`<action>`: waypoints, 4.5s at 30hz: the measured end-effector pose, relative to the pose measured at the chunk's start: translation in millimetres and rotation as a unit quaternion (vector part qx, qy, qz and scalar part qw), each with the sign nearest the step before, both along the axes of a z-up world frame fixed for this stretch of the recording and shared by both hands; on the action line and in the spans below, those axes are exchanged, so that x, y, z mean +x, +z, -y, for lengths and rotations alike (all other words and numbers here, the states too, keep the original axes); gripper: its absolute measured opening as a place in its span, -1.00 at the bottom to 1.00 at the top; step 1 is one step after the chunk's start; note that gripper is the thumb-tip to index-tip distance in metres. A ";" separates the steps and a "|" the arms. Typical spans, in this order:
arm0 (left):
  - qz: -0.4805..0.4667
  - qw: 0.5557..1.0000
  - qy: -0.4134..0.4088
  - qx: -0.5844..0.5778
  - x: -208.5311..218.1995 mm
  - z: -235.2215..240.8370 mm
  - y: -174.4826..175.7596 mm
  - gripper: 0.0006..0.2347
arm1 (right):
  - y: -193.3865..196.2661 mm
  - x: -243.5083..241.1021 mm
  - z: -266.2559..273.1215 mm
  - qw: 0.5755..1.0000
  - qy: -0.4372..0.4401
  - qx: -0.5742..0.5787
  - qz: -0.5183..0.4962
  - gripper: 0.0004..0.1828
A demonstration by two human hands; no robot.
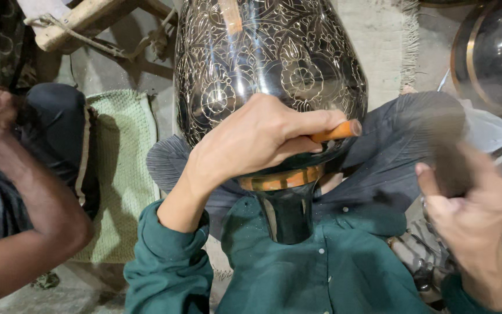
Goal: The person uses a chisel and hammer to engrave floral patterns onto a large metal vessel. They repeatedly tap the chisel with the hammer to create fine lines on the surface.
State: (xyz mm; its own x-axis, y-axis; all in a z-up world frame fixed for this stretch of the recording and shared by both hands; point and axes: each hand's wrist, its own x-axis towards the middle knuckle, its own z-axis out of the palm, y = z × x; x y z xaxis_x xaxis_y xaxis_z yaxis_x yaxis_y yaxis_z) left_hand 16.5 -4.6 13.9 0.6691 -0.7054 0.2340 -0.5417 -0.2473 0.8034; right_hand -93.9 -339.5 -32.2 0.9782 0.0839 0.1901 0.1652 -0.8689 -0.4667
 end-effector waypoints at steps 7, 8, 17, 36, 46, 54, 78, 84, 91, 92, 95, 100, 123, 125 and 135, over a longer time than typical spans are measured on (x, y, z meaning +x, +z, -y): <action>0.018 0.999 -0.031 0.019 6.3 3.1 -4.0 -0.65 | -12.6 -12.6 1.0 0.997 -0.042 0.057 -0.014 -0.58; 0.024 0.999 -0.034 0.013 7.0 3.4 -3.9 -0.65 | -15.8 -14.4 2.6 0.997 -0.044 0.058 -0.016 -0.58; 0.027 0.998 -0.043 0.026 9.0 -1.4 -6.1 -0.64 | -39.2 -31.4 12.3 0.995 -0.066 0.073 -0.005 -0.72; -0.073 0.970 0.222 -0.065 3.1 38.6 -3.1 -0.57 | -29.3 21.3 11.4 0.988 -0.040 0.048 -0.141 -0.39; -0.055 0.977 0.200 0.049 23.6 57.3 -2.0 -0.53 | -3.4 69.1 14.9 0.992 0.013 -0.003 -0.129 -0.33; -0.098 0.968 0.229 0.033 18.9 62.3 -1.5 -0.55 | -82.2 74.9 100.2 0.980 0.091 0.133 -0.118 -0.40; -0.050 0.990 0.014 0.133 57.7 66.4 -0.2 -0.63 | -34.5 59.4 59.7 0.965 -0.028 0.178 -0.190 -0.48; -0.054 0.993 -0.066 0.079 74.7 72.9 -5.1 -0.61 | -36.7 20.4 41.3 0.982 -0.073 0.127 -0.116 -0.63; -0.074 0.973 -0.179 0.128 91.5 84.1 -7.0 -0.58 | -73.1 -28.4 28.2 0.985 -0.115 0.092 -0.085 -0.62; -0.095 0.967 -0.193 0.139 93.5 86.1 -5.6 -0.58 | -76.4 -32.2 23.3 0.975 -0.136 0.149 -0.088 -0.69; -0.148 0.950 -0.218 0.165 95.5 92.4 -5.4 -0.58 | -81.3 -41.0 11.3 0.955 -0.160 0.229 -0.098 -0.73; -0.073 0.968 -0.187 0.149 94.1 87.5 -0.7 -0.63 | -81.7 -34.4 10.6 0.964 -0.131 0.198 -0.115 -0.48; -0.178 0.800 0.555 -0.142 11.5 -174.2 -204.4 -0.89 | -188.5 152.8 -26.4 0.713 -0.093 0.553 -0.421 -0.42; -0.187 0.805 0.529 -0.192 9.1 -179.6 -220.0 -0.89 | -193.2 151.8 -26.2 0.720 -0.097 0.559 -0.398 -0.41; -0.372 0.715 0.517 -0.288 3.6 -163.5 -225.5 -0.84 | -168.5 128.5 -21.7 0.883 -0.035 0.416 -0.214 -0.45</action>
